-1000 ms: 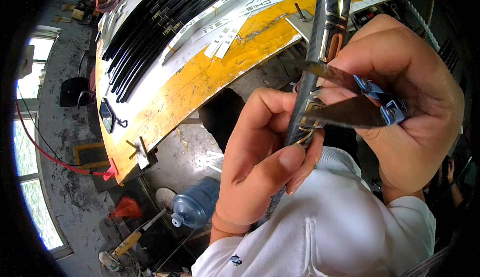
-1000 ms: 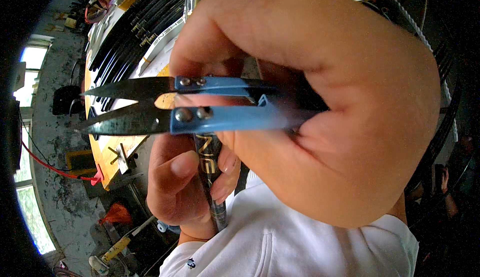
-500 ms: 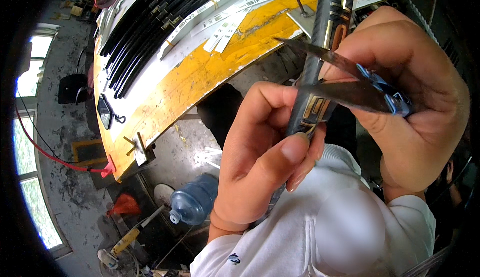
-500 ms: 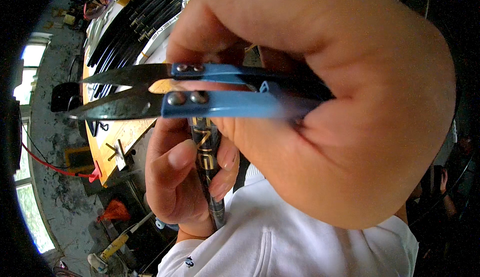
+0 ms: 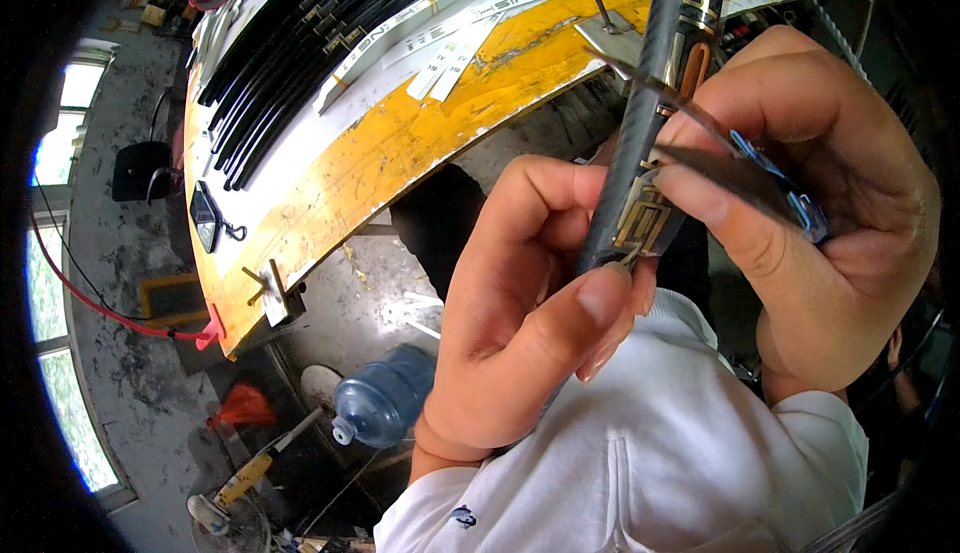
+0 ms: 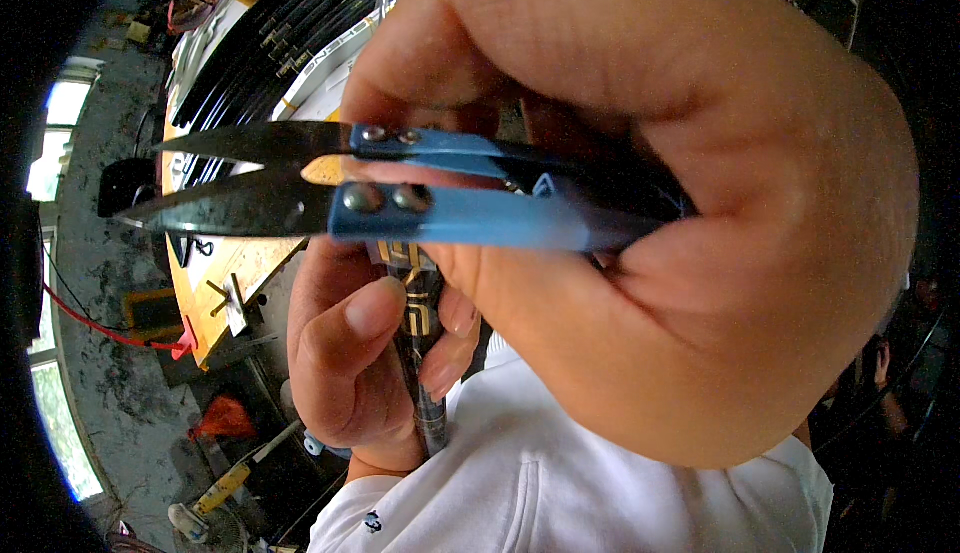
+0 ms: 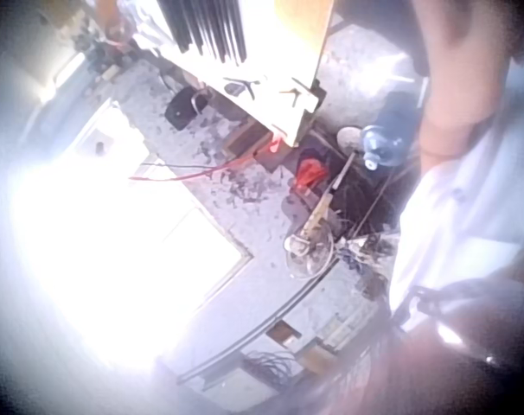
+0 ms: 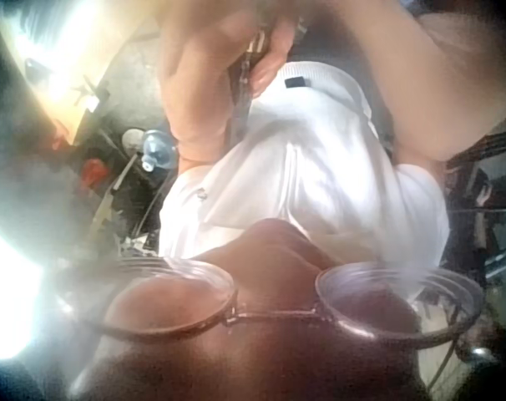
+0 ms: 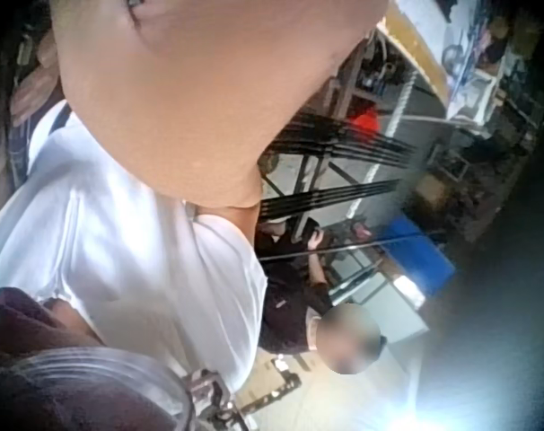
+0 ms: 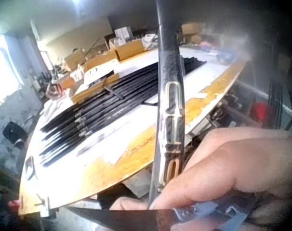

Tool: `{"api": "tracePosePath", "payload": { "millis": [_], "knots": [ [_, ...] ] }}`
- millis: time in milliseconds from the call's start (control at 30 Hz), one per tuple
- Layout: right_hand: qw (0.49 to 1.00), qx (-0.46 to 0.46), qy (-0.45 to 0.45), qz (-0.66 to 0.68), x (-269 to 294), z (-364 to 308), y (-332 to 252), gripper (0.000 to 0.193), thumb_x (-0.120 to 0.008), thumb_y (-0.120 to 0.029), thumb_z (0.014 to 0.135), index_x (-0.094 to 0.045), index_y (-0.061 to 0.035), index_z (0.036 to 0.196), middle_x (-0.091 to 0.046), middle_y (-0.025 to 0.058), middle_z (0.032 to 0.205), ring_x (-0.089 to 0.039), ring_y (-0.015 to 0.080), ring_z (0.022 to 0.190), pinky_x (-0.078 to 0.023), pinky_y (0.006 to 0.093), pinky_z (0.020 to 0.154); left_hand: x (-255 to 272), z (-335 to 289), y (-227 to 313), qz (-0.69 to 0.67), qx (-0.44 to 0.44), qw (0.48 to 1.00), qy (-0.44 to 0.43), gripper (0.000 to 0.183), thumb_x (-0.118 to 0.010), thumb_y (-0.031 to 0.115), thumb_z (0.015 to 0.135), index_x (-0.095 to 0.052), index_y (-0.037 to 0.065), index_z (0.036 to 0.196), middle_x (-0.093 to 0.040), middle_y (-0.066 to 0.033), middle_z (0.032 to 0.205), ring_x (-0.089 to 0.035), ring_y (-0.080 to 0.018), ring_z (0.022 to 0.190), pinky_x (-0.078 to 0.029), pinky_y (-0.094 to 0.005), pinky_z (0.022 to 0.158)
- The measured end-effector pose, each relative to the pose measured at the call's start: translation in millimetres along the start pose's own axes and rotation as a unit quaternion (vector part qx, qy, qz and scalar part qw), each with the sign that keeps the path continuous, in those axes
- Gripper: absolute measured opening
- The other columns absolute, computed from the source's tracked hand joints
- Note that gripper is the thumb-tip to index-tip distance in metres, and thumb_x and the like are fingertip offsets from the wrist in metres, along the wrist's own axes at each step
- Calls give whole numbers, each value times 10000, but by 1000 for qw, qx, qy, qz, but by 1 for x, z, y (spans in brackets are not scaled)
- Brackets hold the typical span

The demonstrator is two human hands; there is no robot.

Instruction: The person trims excess plastic from a brand label using snips, then peels a metallic brand sticker from a sheet and applies it to a long black rod.

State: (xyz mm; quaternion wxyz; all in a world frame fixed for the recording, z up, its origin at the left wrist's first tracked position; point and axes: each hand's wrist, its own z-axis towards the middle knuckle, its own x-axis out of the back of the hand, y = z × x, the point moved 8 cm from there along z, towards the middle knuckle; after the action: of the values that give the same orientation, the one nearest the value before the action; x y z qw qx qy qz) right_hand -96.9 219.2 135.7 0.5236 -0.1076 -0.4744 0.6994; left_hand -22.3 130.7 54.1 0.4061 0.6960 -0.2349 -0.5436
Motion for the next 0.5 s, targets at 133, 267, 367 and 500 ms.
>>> {"api": "tracePosePath", "payload": {
  "millis": [133,267,367,500],
  "knots": [
    [1000,-11,19,0,3,0,-2,184,-621,71,683,-578,36,858,-557,76,780,-527,117,716,-413,206,652,-2,0,1,5,-2,1000,0,448,-498,163,744,-427,-84,1111,-505,-196,695,-393,-122,399,-323,-203,351],
    [1000,-5,20,8,-3,-1,-1,187,-621,65,690,-577,36,869,-559,73,786,-530,116,720,-416,206,658,2,-2,2,13,0,1000,10,447,-491,146,739,-427,-80,1119,-507,-203,697,-393,-121,397,-329,-203,351],
    [1000,-5,10,7,-4,0,-1,183,-620,55,697,-576,34,873,-560,73,784,-532,117,722,-420,208,664,3,-2,2,10,2,1000,6,452,-493,143,739,-425,-82,1126,-513,-204,699,-394,-120,396,-331,-203,351],
    [1000,-1,17,-7,-1,1,-4,169,-618,42,706,-577,31,870,-559,74,776,-531,117,718,-417,207,661,1,-1,2,11,3,1000,1,459,-502,140,739,-422,-84,1131,-523,-201,701,-396,-118,396,-329,-201,350]
  ]
}}
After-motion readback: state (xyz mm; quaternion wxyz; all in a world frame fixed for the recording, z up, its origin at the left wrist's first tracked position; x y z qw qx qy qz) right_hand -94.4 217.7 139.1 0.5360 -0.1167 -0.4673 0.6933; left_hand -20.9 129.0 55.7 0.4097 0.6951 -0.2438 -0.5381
